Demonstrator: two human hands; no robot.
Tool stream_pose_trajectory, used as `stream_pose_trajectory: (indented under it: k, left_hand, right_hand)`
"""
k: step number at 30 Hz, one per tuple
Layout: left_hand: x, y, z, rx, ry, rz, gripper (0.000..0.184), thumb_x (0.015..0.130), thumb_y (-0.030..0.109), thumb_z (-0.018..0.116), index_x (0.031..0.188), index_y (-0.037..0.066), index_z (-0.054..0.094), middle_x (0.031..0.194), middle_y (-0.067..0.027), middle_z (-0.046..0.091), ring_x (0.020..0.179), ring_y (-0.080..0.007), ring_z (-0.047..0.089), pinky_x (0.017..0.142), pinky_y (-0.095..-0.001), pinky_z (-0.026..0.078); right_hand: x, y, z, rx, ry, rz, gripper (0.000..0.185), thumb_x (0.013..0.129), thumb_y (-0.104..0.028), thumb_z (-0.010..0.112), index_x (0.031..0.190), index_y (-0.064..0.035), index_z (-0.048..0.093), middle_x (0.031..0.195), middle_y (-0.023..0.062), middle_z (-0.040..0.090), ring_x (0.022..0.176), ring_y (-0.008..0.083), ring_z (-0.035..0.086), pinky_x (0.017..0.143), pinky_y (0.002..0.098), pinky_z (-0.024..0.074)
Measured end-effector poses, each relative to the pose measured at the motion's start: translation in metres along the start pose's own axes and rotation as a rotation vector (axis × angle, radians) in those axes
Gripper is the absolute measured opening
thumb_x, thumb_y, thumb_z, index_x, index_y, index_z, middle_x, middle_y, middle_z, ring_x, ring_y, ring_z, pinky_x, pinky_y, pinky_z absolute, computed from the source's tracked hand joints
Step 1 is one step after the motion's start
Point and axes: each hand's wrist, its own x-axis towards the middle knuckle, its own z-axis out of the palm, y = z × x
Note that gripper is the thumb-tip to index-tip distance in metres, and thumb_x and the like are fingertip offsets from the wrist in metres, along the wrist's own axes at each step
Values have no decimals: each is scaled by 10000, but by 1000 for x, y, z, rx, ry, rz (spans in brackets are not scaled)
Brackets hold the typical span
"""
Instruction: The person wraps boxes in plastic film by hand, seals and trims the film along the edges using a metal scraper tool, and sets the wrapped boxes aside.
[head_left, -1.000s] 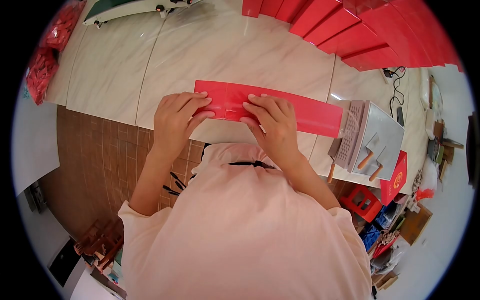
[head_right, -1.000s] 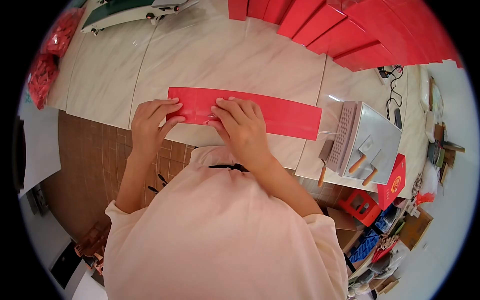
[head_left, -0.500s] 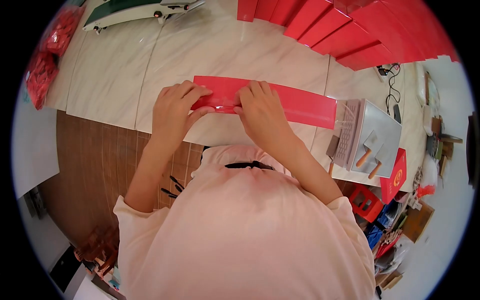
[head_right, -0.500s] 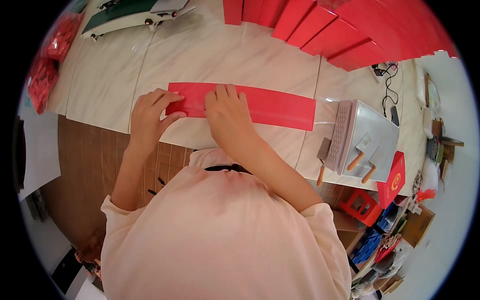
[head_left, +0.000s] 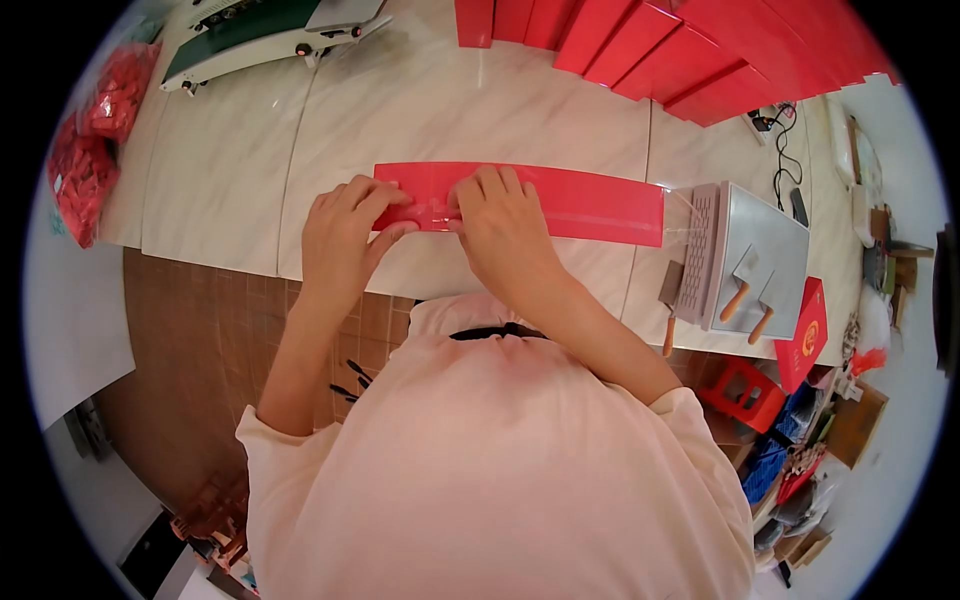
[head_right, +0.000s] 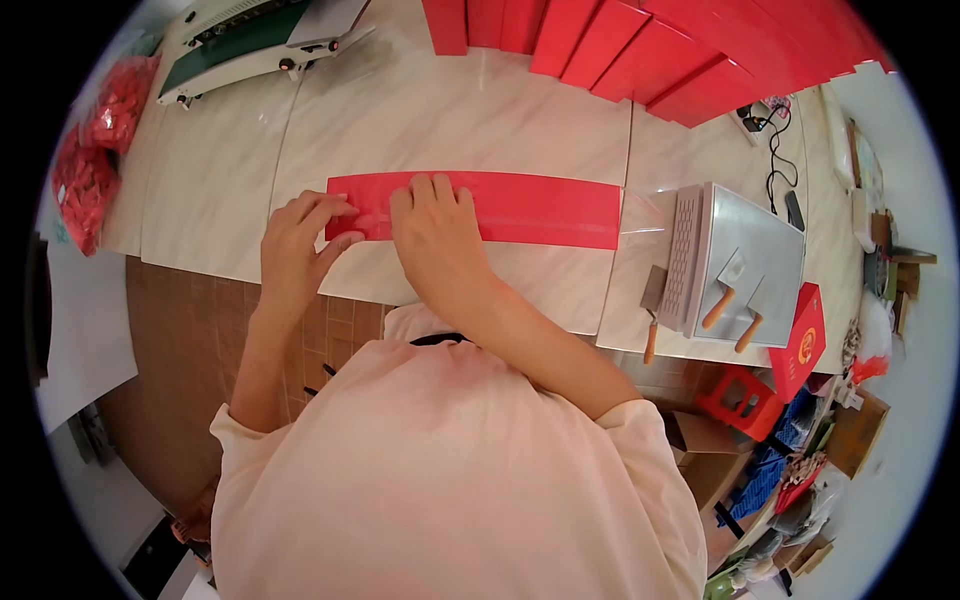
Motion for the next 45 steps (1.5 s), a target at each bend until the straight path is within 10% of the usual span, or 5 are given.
stream_pose_trajectory:
  k: [20, 45]
  left_hand:
    - [-5, -3, 3, 97, 21, 103, 152, 796, 106, 735, 858, 69, 602, 1041, -20, 674, 912, -217, 606, 811, -355, 432]
    - [-11, -7, 9, 74, 93, 121, 177, 762, 184, 778, 834, 97, 642, 937, 21, 729, 761, -175, 615, 765, -333, 421]
  right_hand:
    - [-3, 3, -6, 0, 49, 28, 335, 738, -201, 763, 943, -17, 571, 938, 128, 578, 947, 270, 525, 774, 386, 408]
    - [-7, 22, 10, 251, 191, -203, 124, 788, -40, 595, 910, -34, 574, 1030, 109, 585, 1016, 278, 530, 873, 416, 407]
